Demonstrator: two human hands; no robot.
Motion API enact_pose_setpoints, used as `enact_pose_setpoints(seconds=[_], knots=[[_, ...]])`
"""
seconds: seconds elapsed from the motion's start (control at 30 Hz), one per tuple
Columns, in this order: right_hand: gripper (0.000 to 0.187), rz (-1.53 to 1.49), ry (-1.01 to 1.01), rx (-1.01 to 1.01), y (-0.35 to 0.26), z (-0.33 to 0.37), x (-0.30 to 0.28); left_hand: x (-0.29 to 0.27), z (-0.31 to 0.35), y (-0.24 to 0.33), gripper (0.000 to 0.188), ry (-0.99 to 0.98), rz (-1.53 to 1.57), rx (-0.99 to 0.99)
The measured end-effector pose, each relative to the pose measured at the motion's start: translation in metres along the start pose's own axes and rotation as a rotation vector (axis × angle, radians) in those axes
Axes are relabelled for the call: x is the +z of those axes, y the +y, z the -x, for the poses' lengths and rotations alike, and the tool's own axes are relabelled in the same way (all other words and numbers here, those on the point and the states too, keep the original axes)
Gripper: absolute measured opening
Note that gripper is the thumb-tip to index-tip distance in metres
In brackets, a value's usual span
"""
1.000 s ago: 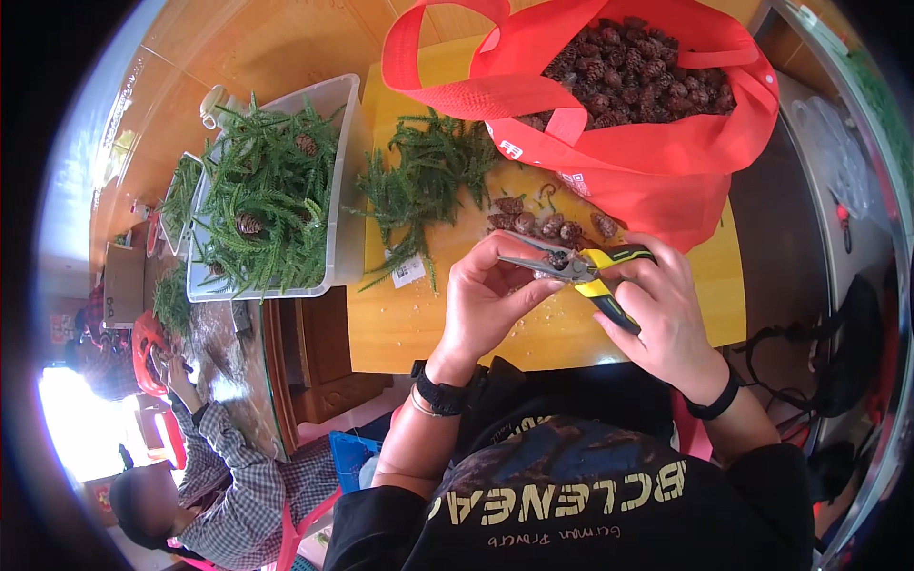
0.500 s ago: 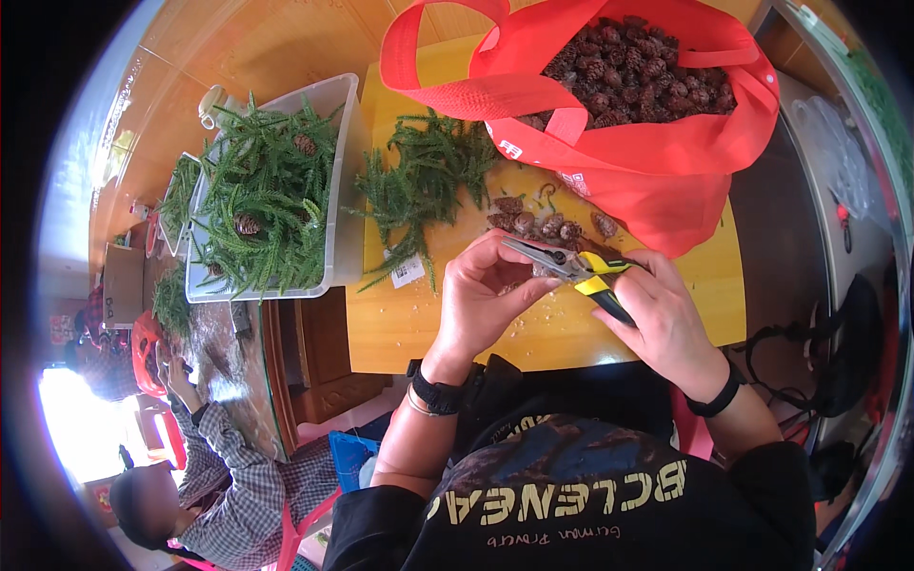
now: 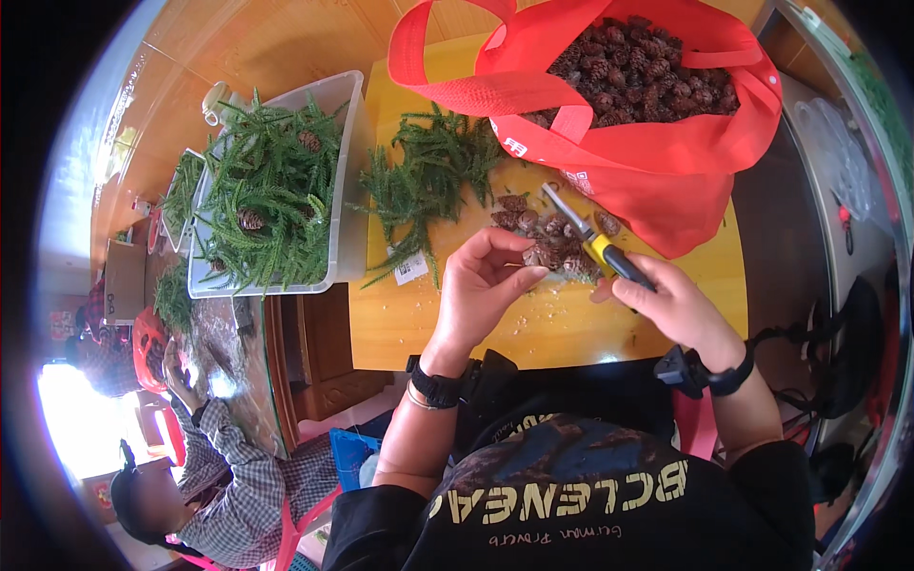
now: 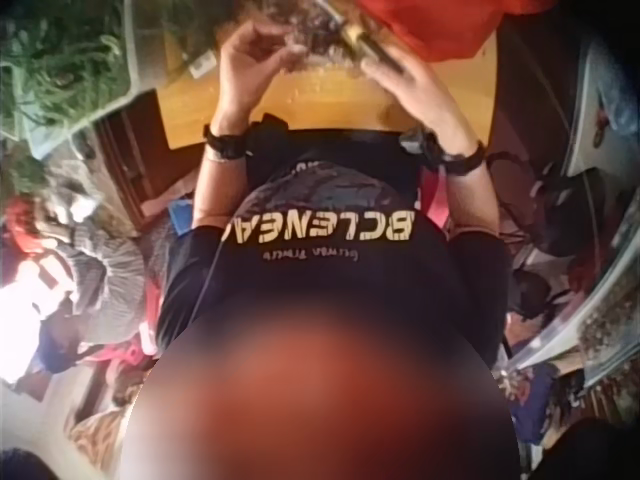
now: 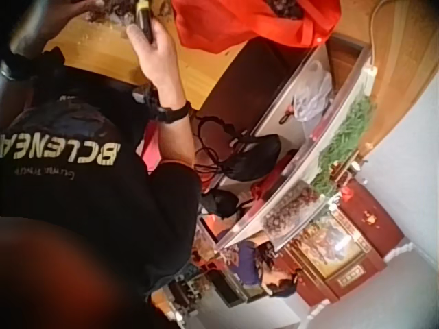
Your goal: Trimming small branches and needles from pine cones using pliers.
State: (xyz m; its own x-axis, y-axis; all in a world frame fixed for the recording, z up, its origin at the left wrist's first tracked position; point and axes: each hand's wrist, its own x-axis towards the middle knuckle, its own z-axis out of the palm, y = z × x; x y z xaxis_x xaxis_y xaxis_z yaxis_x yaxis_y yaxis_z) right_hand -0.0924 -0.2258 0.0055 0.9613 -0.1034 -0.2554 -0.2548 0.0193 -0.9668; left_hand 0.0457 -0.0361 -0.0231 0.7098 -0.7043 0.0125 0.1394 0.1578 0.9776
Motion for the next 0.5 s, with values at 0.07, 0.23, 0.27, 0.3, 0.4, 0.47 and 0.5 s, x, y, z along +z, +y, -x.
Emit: enact_pose_setpoints(seconds=[0.07, 0.23, 0.27, 0.3, 0.4, 0.47, 0.5], knots=[[0.042, -0.04, -0.11, 0.068, -0.001, -0.005, -0.007, 0.001, 0.001, 0.002, 0.025, 0.005, 0.023, -0.002], [0.039, -0.594, -0.287, 0.11, 0.011, -0.01, -0.02, 0.0, -0.001, 0.006, 0.026, 0.041, 0.009, 0.009], [0.038, -0.355, -0.128, 0.121, 0.003, -0.006, -0.013, -0.004, -0.001, 0.004, 0.026, 0.068, -0.092, 0.025], [0.038, -0.355, -0.131, 0.123, 0.005, -0.004, -0.017, -0.009, -0.001, 0.003, 0.026, 0.094, -0.193, 0.041], [0.031, -0.053, -0.082, 0.011, 0.003, 0.008, -0.035, -0.025, 0.0, -0.004, 0.028, 0.185, -0.533, 0.077], [0.031, 0.347, -0.035, 0.067, -0.006, 0.022, -0.049, -0.032, 0.0, -0.006, 0.029, 0.231, -0.592, 0.05], [0.025, 0.554, 0.039, 0.166, -0.016, 0.026, -0.052, -0.035, 0.0, -0.008, 0.03, 0.273, -0.652, 0.024]])
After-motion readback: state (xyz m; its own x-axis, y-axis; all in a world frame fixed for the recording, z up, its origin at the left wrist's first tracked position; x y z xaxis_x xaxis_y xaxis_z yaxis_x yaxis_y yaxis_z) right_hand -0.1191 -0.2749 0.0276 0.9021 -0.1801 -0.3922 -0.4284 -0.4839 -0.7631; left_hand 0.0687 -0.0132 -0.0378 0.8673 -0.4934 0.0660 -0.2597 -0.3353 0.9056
